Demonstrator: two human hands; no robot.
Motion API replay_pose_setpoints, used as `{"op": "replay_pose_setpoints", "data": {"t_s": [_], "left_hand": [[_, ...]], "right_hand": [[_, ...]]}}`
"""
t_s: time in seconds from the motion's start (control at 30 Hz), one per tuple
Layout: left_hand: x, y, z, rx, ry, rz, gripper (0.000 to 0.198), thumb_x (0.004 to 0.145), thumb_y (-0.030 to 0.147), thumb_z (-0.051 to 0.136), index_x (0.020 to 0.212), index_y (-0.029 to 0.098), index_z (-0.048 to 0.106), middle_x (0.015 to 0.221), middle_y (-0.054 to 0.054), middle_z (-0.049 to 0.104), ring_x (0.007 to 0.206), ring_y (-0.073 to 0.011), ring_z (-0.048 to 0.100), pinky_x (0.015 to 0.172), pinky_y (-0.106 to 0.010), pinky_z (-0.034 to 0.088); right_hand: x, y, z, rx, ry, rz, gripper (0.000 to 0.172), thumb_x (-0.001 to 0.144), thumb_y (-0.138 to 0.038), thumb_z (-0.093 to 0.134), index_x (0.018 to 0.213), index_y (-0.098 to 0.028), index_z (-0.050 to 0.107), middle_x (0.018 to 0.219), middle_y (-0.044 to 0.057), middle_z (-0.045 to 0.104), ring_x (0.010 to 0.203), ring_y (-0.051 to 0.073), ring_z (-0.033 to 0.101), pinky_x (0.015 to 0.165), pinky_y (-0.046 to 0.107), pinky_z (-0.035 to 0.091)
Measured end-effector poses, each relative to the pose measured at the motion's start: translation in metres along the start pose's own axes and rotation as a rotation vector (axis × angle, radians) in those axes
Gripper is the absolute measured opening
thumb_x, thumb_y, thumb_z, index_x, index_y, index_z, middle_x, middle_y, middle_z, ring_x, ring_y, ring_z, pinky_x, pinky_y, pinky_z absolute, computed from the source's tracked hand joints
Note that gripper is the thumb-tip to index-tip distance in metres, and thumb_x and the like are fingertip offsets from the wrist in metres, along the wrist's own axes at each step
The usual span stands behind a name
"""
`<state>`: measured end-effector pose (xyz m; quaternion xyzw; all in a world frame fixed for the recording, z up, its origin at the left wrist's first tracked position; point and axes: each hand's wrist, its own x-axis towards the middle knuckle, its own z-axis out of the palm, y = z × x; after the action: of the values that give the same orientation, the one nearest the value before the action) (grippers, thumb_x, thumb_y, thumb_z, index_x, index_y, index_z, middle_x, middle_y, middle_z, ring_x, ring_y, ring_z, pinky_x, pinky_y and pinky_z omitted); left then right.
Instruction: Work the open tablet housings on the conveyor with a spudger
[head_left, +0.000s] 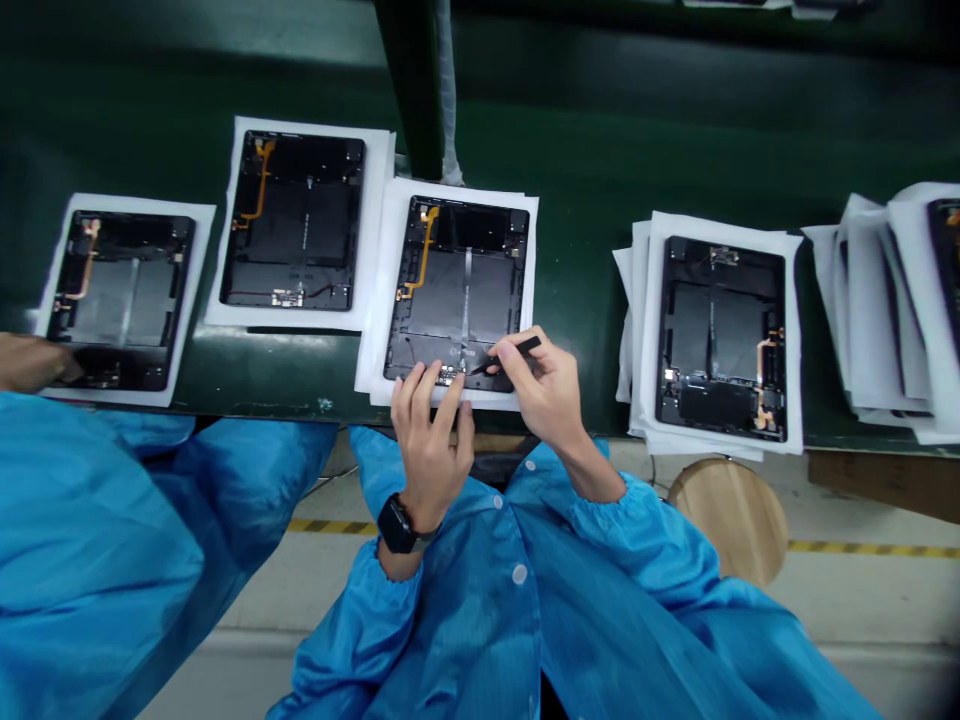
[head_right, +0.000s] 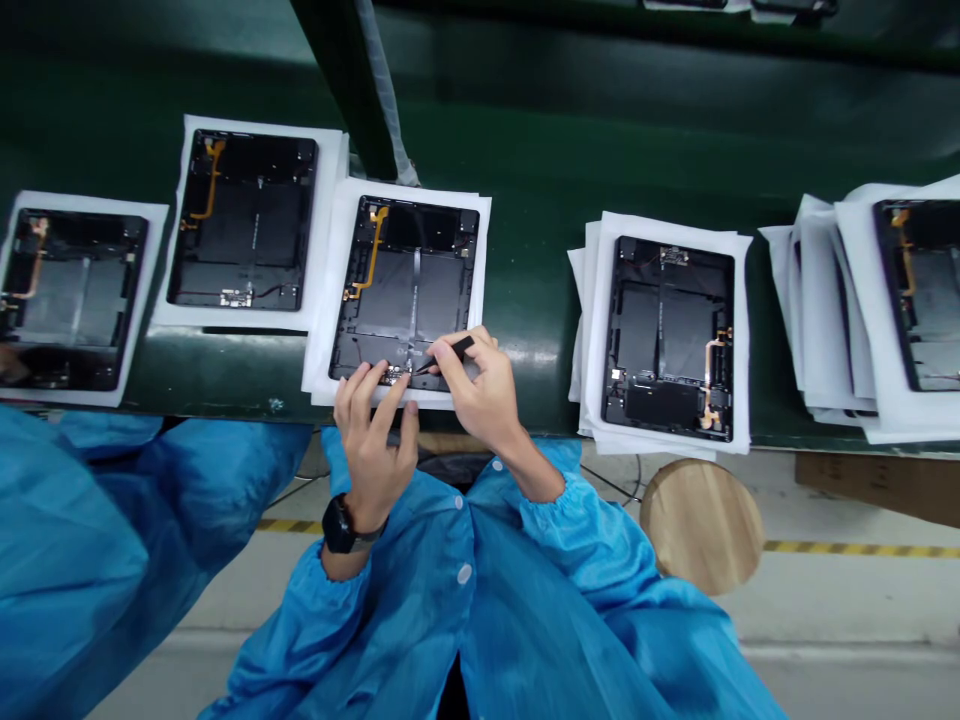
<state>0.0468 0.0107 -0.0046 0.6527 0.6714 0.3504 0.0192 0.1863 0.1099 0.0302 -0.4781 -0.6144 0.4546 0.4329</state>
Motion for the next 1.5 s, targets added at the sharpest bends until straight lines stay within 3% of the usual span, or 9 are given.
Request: {"op": "replay_pose_setpoints", "data": {"t_s": [0.17,0.33,0.4,0.5,0.73,0.97,1.17,1.3,1.5], "left_hand": [[0.002,0.002,-0.003,0.049,-0.034,0.045,0.040,0.102,0.016,0.062,0.141,0.018,0.066,0.153,-0.021,0.057,0.152,-0.0372,0.045,0.126,-0.063,0.036],[0.007,0.008,-0.010,0.121,-0.109,0.064,0.042,0.102,0.017,0.063,0.143,0.018,0.068,0.153,-0.024,0.051,0.151,-0.0410,0.042,0.124,-0.066,0.037],[0.009,0.012,-0.012,0.127,-0.129,0.052,0.042,0.102,0.018,0.061,0.144,0.018,0.067,0.153,-0.024,0.050,0.152,-0.0418,0.040,0.125,-0.067,0.036],[0.009,0.021,-0.012,0.143,-0.166,0.006,0.043,0.103,0.021,0.061,0.146,0.020,0.066,0.157,-0.024,0.045,0.154,-0.0443,0.036,0.125,-0.071,0.032],[0.008,0.035,-0.007,0.156,-0.178,-0.051,0.048,0.104,0.026,0.062,0.151,0.020,0.061,0.166,-0.026,0.033,0.160,-0.0505,0.023,0.124,-0.076,0.028],[0.002,0.031,-0.003,0.156,-0.205,-0.050,0.050,0.104,0.026,0.060,0.154,0.021,0.058,0.169,-0.026,0.031,0.162,-0.0497,0.021,0.126,-0.075,0.027],[0.002,0.028,-0.004,0.153,-0.191,-0.033,0.050,0.105,0.025,0.059,0.155,0.021,0.058,0.171,-0.025,0.032,0.163,-0.0480,0.021,0.127,-0.074,0.027],[0.002,0.027,-0.004,0.144,-0.195,-0.035,0.050,0.105,0.025,0.059,0.155,0.022,0.058,0.171,-0.025,0.032,0.164,-0.0470,0.020,0.127,-0.073,0.027],[0.001,0.026,-0.003,0.127,-0.195,-0.025,0.051,0.104,0.022,0.060,0.155,0.022,0.058,0.170,-0.026,0.032,0.164,-0.0473,0.020,0.128,-0.072,0.026]], "right_hand": [[0.002,-0.006,-0.014,0.123,-0.111,0.071,0.030,0.104,-0.048,0.065,0.094,-0.022,0.075,0.077,0.001,0.073,0.071,0.017,0.069,0.071,0.034,0.055],[0.010,-0.008,-0.030,0.142,-0.162,0.042,0.023,0.102,-0.041,0.071,0.090,-0.021,0.072,0.080,0.001,0.073,0.075,0.016,0.070,0.074,0.031,0.056],[0.013,-0.008,-0.034,0.121,-0.201,0.062,0.020,0.102,-0.039,0.071,0.098,-0.020,0.074,0.086,0.003,0.075,0.082,0.018,0.073,0.078,0.032,0.056],[0.015,-0.010,-0.036,0.118,-0.271,0.129,0.022,0.101,-0.037,0.071,0.111,-0.019,0.073,0.094,0.005,0.077,0.088,0.020,0.076,0.078,0.033,0.056],[0.024,-0.015,-0.027,0.049,-0.399,0.139,0.010,0.100,-0.027,0.066,0.104,-0.018,0.069,0.084,0.003,0.076,0.080,0.018,0.075,0.073,0.030,0.055],[0.025,-0.014,-0.022,-0.105,-0.407,0.103,0.009,0.098,-0.022,0.061,0.100,-0.018,0.070,0.088,0.003,0.075,0.073,0.015,0.070,0.064,0.028,0.047],[0.024,-0.013,-0.021,-0.037,-0.395,0.115,0.011,0.099,-0.023,0.061,0.101,-0.017,0.070,0.089,0.004,0.075,0.077,0.017,0.070,0.067,0.029,0.049],[0.024,-0.012,-0.021,-0.095,-0.392,0.086,0.010,0.099,-0.023,0.062,0.100,-0.018,0.071,0.089,0.003,0.074,0.067,0.013,0.062,0.064,0.029,0.045],[0.024,-0.012,-0.022,-0.015,-0.399,0.133,0.012,0.099,-0.026,0.061,0.101,-0.018,0.070,0.088,0.004,0.074,0.076,0.017,0.068,0.068,0.029,0.048]]}}
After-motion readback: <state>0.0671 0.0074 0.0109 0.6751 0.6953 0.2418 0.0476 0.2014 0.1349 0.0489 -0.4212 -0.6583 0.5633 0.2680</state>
